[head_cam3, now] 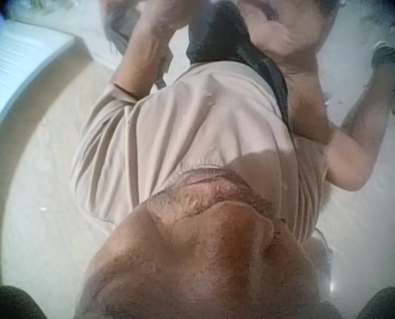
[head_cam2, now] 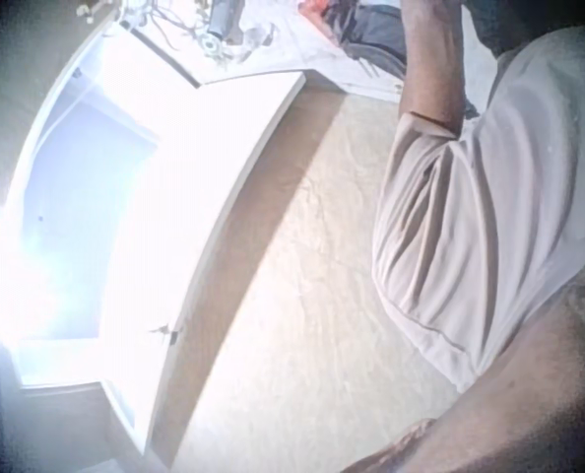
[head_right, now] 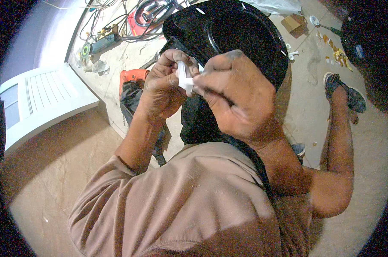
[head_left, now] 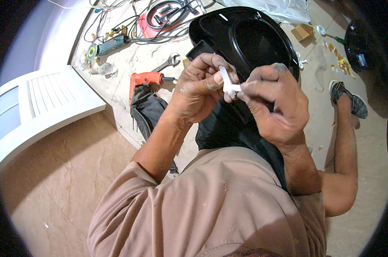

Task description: The person installs mounting hardware onto a black toilet seat. They insert plastic bolts and white gaskets into the hinges of the seat while sitting on the floor.

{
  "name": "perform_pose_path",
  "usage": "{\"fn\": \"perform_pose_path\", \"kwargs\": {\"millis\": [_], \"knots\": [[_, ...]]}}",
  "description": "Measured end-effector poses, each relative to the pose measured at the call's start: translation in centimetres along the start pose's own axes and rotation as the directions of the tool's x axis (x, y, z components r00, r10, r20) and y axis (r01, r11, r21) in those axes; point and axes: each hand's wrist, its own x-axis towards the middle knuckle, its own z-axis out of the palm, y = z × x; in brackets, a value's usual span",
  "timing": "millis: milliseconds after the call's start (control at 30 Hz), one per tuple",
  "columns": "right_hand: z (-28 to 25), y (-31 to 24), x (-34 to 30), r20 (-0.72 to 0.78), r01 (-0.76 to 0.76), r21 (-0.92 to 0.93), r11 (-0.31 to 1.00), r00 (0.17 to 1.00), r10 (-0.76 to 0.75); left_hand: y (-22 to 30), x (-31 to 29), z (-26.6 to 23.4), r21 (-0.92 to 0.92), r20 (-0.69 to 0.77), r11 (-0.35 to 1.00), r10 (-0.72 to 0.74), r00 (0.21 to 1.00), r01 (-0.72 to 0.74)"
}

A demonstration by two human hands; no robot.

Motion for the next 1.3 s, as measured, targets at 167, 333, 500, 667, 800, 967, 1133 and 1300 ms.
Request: {"fn": "perform_pose_path", "kwargs": {"millis": [167,333,500,667,800,967,1133,1300], "knots": [[0.6,1.1,-0.2,-0.029,-0.207,0.177,0.962,0.976,0.215,0.7,-0.2,0.2,0.052,-0.025,0.998,-0.038,0.999,0.039],[0.6,1.1,-1.0,0.067,-0.406,0.219,0.887,0.913,0.401,0.3,-0.3,0.4,0.159,-0.107,0.984,-0.066,0.992,0.083],[1.0,1.6,-1.4,0.121,-0.475,0.321,0.82,0.879,0.462,0.0,-0.1,0.2,0.17,-0.118,0.985,-0.011,0.993,0.031],[1.2,1.2,-1.8,0.157,-0.575,0.419,0.703,0.808,0.568,0.1,-0.4,0.9,0.211,-0.163,0.977,0.001,0.987,0.033],[0.8,0.9,-2.1,0.063,-0.661,0.214,0.719,0.744,0.665,0.4,-1.8,0.9,0.521,-0.311,0.854,0.189,0.931,0.0],[2.1,0.7,-2.6,-0.038,-0.641,-0.037,0.767,0.768,0.64,-0.2,-1.5,-1.6,0.694,-0.411,0.702,0.57,0.712,-0.161],[3.9,0.4,-2.3,0.055,-0.48,-0.189,0.857,0.866,0.497,-0.9,-1.1,-2.7,0.551,-0.456,0.829,0.397,0.797,-0.097],[5.4,0.9,-1.6,0.072,-0.367,-0.29,0.884,0.913,0.402,-0.7,-1.4,-2.7,0.553,-0.394,0.831,0.332,0.857,-0.067]]}}
